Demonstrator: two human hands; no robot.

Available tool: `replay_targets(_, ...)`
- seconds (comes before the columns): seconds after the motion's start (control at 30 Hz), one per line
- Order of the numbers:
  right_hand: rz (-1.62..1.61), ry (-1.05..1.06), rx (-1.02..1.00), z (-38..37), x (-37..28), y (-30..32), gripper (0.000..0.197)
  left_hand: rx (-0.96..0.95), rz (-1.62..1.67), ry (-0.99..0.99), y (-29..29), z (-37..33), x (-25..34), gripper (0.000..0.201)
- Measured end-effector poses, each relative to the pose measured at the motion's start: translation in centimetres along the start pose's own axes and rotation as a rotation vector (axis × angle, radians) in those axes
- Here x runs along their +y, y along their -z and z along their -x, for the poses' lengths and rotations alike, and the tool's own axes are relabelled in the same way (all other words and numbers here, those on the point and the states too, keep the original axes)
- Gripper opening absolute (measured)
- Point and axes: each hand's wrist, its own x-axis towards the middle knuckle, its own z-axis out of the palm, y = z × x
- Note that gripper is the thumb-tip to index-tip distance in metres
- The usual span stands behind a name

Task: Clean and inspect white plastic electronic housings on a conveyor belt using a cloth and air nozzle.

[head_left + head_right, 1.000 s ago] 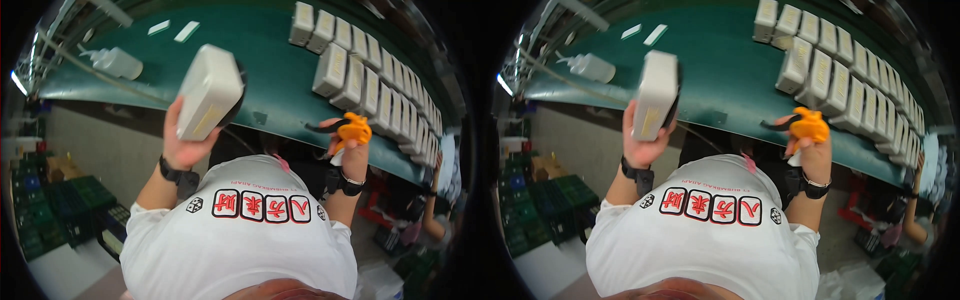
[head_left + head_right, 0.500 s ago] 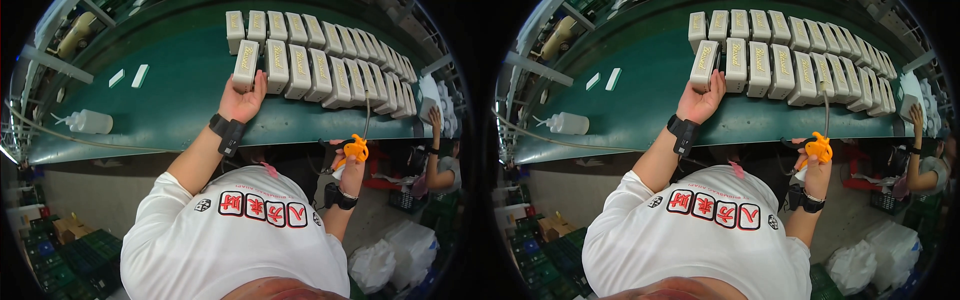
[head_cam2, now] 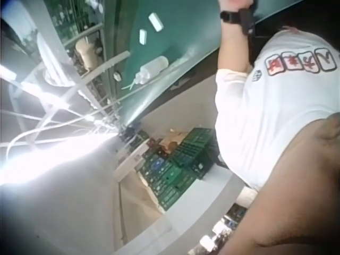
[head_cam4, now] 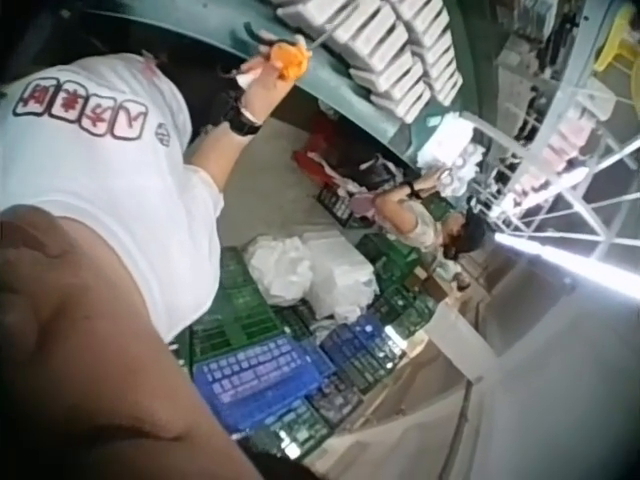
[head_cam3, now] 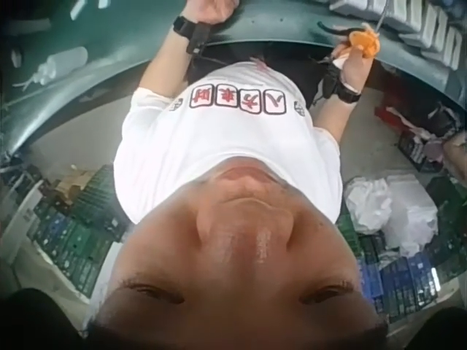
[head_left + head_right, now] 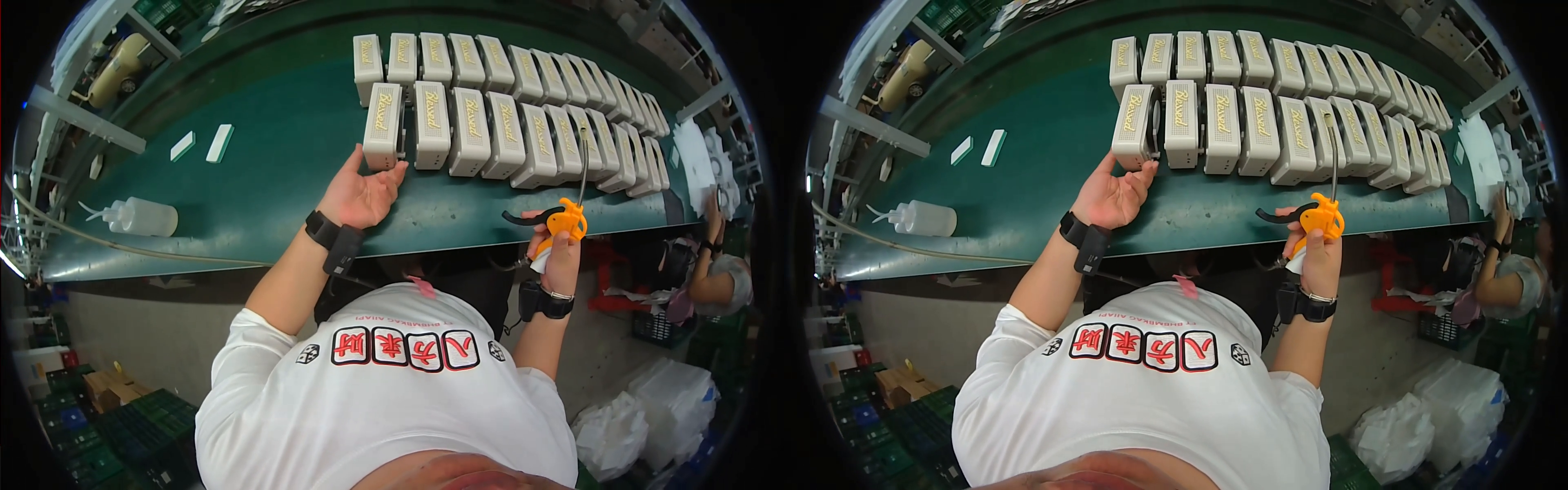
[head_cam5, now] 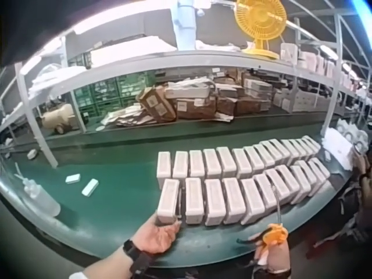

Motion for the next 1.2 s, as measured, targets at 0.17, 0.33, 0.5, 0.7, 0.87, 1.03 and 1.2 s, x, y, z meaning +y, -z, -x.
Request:
replay_targets(0.17,-0.061,-0.028,0.068,-0.2,1.4,0.7,0.052,0.047,0.179,0.033,0.4,-1.7,0.4,0.05)
replay_targets(0.33,-0.079,-0.056,0.126,0.3,3.1,0.8,0.049,0.007,0.124,0.084,0.7,-1.9,-0.7,0.041)
replay_targets(0.5,-0.051,-0.04,0.112,0.1,3.3,0.6,0.048,-0.008,0.063,0.099,0.7,-2.2,-0.2,0.04)
replay_targets(0.7,-0.045,-0.067,0.05,-0.5,3.1,1.1,0.043,-0.032,-0.138,-0.056,1.1,-1.2,-1.3,0.049)
replay_targets(0.87,-0.017,-0.02,0.03,0.1,2.7,1.1,0.045,0.026,-0.468,-0.394,1.9,3.5,-3.5,0.036)
replay_targets(1.03,-0.114,0.089,0.113,-0.3,1.0,0.7,0.031,0.437,-1.064,-0.932,1.9,10.6,-4.6,0.022)
replay_targets(1.2,0.044,-0.024,0.292,-0.3,1.2,1.5,0.021,0.636,-1.254,-1.357,4.8,12.5,-3.4,0.02)
